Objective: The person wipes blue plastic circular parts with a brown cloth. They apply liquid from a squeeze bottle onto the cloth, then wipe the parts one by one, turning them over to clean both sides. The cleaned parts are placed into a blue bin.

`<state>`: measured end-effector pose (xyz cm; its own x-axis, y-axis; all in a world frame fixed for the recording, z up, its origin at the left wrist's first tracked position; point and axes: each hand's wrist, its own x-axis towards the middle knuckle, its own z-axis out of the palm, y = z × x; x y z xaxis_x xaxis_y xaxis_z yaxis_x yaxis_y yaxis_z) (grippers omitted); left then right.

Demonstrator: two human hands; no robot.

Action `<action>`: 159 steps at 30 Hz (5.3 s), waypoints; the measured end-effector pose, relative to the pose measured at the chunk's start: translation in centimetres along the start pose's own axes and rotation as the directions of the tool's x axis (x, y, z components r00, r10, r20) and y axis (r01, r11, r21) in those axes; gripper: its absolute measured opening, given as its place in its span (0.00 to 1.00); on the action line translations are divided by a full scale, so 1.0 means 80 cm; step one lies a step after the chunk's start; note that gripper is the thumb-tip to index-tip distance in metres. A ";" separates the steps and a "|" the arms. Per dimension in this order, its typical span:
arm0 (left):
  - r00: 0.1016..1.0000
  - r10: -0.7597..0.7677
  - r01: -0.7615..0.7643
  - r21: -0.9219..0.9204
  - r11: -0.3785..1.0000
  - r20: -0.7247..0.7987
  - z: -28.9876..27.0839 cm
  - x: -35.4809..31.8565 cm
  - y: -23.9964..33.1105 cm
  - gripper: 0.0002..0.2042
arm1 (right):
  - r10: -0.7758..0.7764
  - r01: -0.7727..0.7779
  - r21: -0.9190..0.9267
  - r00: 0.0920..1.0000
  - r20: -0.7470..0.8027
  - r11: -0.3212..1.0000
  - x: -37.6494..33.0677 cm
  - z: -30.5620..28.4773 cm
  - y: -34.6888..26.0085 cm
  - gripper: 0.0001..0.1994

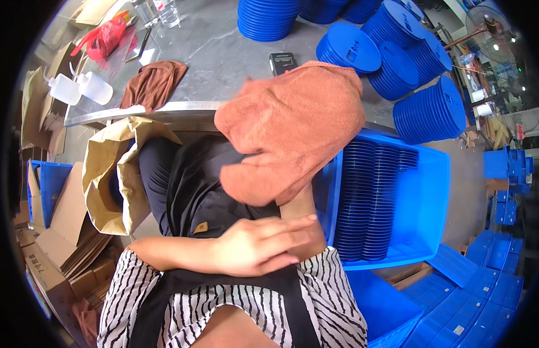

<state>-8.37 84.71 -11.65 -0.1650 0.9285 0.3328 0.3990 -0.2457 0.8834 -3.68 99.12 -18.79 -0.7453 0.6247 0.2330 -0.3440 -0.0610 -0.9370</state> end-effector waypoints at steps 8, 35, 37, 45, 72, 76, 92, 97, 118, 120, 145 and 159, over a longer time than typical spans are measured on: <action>0.706 0.049 0.329 0.388 0.861 -0.707 -0.110 0.056 -0.087 0.25 | 0.089 -0.097 0.085 0.991 0.104 0.992 0.075 0.038 0.024 0.26; 0.494 -0.104 0.367 0.099 0.925 -0.863 -0.161 0.029 -0.158 0.07 | 0.141 -0.141 -0.026 0.926 0.351 0.990 0.038 0.048 0.036 0.25; 0.496 -0.119 0.399 0.104 0.911 -0.860 -0.152 0.027 -0.155 0.07 | 0.150 -0.149 -0.032 0.915 0.373 0.988 0.039 0.051 0.037 0.25; 0.430 -0.060 0.384 0.122 0.915 -0.901 -0.151 -0.003 -0.170 0.07 | 0.146 -0.151 -0.010 0.929 0.342 0.988 0.042 0.055 0.041 0.25; 0.881 0.090 -0.010 0.173 0.985 -0.464 -0.132 -0.021 -0.144 0.64 | 0.177 -0.194 0.098 0.971 0.158 0.976 0.061 0.064 0.038 0.24; 0.834 0.292 0.043 0.583 0.811 -0.468 -0.097 -0.031 -0.110 0.30 | 0.188 -0.206 0.124 0.971 0.147 0.971 0.072 0.068 0.039 0.23; 0.982 -0.016 0.027 0.057 0.998 -0.188 -0.005 0.048 -0.044 0.08 | 0.201 -0.192 -0.084 0.974 0.104 0.978 0.000 0.037 0.012 0.23; 0.983 -0.183 0.183 0.053 0.982 -0.001 0.039 0.037 -0.067 0.08 | 0.210 -0.186 -0.156 0.965 0.156 0.970 -0.030 0.027 -0.002 0.23; 0.690 0.215 0.312 0.552 0.773 -0.691 -0.141 0.061 -0.101 0.17 | 0.340 -0.349 -0.015 0.901 0.269 0.937 0.043 0.075 -0.006 0.22; 0.711 -0.156 0.534 0.381 0.755 -0.686 -0.165 0.047 -0.141 0.25 | 0.383 -0.411 0.040 0.875 0.295 0.911 0.066 0.095 -0.001 0.22; 0.628 -0.166 0.222 -0.029 0.975 -0.760 -0.185 0.025 -0.146 0.15 | 0.391 -0.396 -0.028 0.890 0.235 0.918 0.023 0.076 -0.005 0.28; 0.805 -0.384 0.147 -0.475 0.868 -0.453 -0.238 -0.038 -0.084 0.17 | 0.388 -0.393 -0.032 0.887 0.251 0.919 0.024 0.087 -0.005 0.31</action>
<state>-27.75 78.26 -12.33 -0.6943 0.7155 0.0778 -0.1062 -0.2088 0.9722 -8.95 94.90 -16.14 -0.9379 0.3344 -0.0919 -0.0045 -0.2767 -0.9609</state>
